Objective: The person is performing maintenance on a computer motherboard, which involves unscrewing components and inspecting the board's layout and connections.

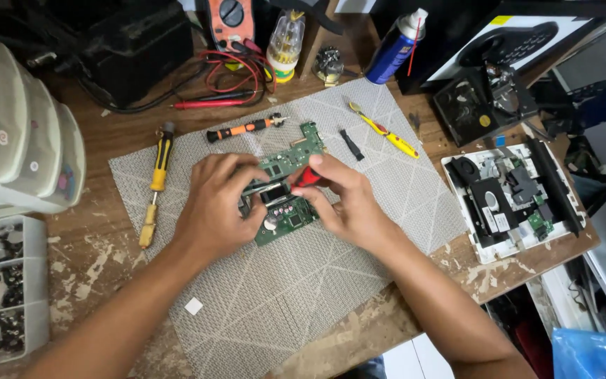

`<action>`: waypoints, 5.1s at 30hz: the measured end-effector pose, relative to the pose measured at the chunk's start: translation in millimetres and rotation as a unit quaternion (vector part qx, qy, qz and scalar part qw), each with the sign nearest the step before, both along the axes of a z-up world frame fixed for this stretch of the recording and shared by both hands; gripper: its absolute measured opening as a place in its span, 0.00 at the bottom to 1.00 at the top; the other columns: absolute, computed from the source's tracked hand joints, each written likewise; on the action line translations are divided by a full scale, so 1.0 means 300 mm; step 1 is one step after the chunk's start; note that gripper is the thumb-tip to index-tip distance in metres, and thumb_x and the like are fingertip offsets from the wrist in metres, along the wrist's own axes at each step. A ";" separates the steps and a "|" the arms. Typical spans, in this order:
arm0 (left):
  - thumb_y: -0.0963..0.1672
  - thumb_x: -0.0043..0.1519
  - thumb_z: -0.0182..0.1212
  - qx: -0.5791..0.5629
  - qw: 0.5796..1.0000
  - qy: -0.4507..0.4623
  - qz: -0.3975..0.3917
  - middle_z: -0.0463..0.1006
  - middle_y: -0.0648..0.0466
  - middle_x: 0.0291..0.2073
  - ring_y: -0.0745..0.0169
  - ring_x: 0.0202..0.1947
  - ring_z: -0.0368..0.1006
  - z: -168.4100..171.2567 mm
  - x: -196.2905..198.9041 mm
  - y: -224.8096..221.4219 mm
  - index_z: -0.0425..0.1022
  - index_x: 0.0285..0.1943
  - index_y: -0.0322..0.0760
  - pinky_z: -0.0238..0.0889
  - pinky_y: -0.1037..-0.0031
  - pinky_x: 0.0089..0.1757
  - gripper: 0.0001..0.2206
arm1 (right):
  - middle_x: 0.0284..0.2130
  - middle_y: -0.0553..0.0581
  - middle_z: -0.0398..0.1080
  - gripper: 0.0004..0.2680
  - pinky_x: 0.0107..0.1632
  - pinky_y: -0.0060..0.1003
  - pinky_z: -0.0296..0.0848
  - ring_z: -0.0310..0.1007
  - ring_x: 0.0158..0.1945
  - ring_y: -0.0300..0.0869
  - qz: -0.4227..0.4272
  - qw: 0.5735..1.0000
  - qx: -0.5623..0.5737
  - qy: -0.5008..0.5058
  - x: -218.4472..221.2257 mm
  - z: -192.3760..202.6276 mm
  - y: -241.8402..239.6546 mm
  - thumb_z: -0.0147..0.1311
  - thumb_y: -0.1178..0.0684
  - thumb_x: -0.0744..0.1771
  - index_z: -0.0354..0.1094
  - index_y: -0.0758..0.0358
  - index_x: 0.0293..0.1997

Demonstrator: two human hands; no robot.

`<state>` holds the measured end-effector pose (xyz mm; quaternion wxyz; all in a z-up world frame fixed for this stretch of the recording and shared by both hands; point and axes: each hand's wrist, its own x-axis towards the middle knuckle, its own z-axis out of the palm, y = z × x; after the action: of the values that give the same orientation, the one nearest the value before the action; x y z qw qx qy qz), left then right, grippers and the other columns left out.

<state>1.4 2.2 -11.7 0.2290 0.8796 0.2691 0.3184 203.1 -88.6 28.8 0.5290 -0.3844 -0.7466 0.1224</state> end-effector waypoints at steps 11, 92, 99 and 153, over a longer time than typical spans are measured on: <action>0.43 0.54 0.58 -0.010 0.998 0.048 -0.029 0.75 0.46 0.47 0.41 0.54 0.68 0.066 -0.007 -0.005 0.82 0.42 0.42 0.56 0.45 0.55 0.10 | 0.43 0.72 0.73 0.26 0.39 0.43 0.81 0.77 0.39 0.52 -0.014 0.995 0.017 0.098 0.046 0.014 0.027 0.48 0.71 0.69 0.35 0.59 0.72; 0.34 0.47 0.58 -0.150 0.982 0.009 -0.117 0.74 0.38 0.52 0.34 0.59 0.65 0.106 -0.041 0.036 0.68 0.63 0.28 0.46 0.43 0.60 0.29 | 0.41 0.72 0.73 0.28 0.44 0.50 0.84 0.79 0.42 0.59 0.030 0.994 -0.029 0.103 -0.062 -0.018 0.025 0.50 0.71 0.68 0.34 0.61 0.73; 0.34 0.48 0.59 -0.149 0.982 0.014 -0.111 0.74 0.38 0.51 0.35 0.59 0.65 0.128 -0.040 0.026 0.67 0.62 0.26 0.46 0.44 0.60 0.28 | 0.41 0.71 0.72 0.27 0.45 0.50 0.83 0.79 0.43 0.57 0.036 0.995 -0.044 0.078 -0.073 -0.038 0.023 0.50 0.71 0.67 0.35 0.64 0.70; 0.35 0.50 0.61 -0.162 0.981 0.040 -0.103 0.73 0.35 0.53 0.34 0.62 0.63 0.167 -0.050 0.020 0.65 0.63 0.23 0.43 0.45 0.64 0.28 | 0.40 0.70 0.72 0.26 0.46 0.53 0.84 0.79 0.43 0.56 -0.006 0.997 -0.022 0.070 -0.090 -0.056 0.082 0.51 0.71 0.68 0.36 0.65 0.70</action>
<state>-13.7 8.2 38.3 0.3889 0.8659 0.2341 0.2101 176.0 -64.0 11.9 0.5721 -0.3914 -0.7023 0.1621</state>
